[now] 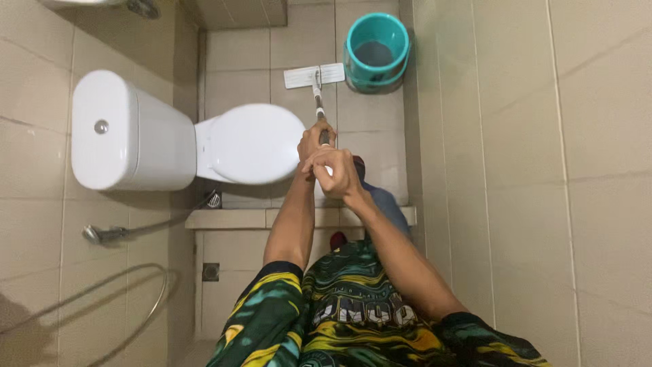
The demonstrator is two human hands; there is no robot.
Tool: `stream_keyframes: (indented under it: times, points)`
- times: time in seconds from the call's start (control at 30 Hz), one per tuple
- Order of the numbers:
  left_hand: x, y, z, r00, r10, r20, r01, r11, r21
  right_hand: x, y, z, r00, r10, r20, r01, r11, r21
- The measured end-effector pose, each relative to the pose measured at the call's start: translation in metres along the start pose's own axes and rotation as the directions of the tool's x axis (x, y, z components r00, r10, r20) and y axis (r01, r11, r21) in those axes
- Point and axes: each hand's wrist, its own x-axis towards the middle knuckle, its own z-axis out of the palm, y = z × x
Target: The person mopping the floor in a bathroom using a flat mop and a bucket of water, repeatedly dipping the mop and squeezing it by hand before wiping the floor tiles.
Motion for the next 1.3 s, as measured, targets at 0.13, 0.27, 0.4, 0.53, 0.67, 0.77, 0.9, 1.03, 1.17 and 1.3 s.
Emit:
stream_keyframes:
  times: [0.13,0.27,0.4,0.53,0.67,0.77,0.9,1.03,1.17,1.3]
  points:
    - [-0.024,0.009,-0.001,1.0,-0.024,0.005,0.023,0.994,0.103,-0.025,-0.028,0.003,0.998,-0.042,-0.048,0.041,0.999,-0.031]
    - [-0.049,0.017,0.01,0.967,-0.2,0.16,0.203,0.979,-0.003,-0.048,-0.038,-0.008,0.993,0.102,-0.067,-0.104,0.994,-0.022]
    - [-0.063,0.037,0.003,0.973,-0.169,0.16,0.153,0.982,0.108,-0.059,-0.063,-0.024,0.997,-0.002,-0.074,0.004,1.0,0.021]
    - [-0.08,0.031,0.016,0.994,0.004,0.108,0.014,0.985,-0.171,-0.062,-0.089,-0.039,0.989,0.066,-0.134,-0.069,0.997,-0.019]
    - [-0.072,0.032,0.026,0.937,0.328,-0.119,-0.321,0.944,0.077,-0.051,-0.117,-0.049,0.923,-0.285,-0.259,0.254,0.956,-0.146]
    - [-0.085,0.058,0.016,0.986,0.072,0.148,-0.092,0.987,0.134,-0.039,-0.131,-0.06,0.809,-0.53,-0.254,0.486,0.846,-0.22]
    - [-0.118,0.107,0.006,0.98,-0.097,0.173,0.072,0.987,0.145,-0.056,-0.154,-0.071,0.835,-0.458,-0.304,0.359,0.873,-0.33]
    - [-0.135,0.137,0.012,0.989,-0.121,0.084,0.098,0.968,0.231,-0.062,-0.171,-0.084,0.859,-0.402,-0.316,0.382,0.916,-0.127]
    - [-0.158,0.161,0.014,0.991,-0.115,0.063,0.105,0.984,0.144,-0.073,-0.171,-0.089,0.82,-0.425,-0.384,0.462,0.887,0.003]
    - [-0.181,0.184,-0.001,0.992,-0.121,0.03,0.117,0.988,0.104,-0.078,-0.166,-0.091,0.87,-0.295,-0.396,0.343,0.938,0.055]
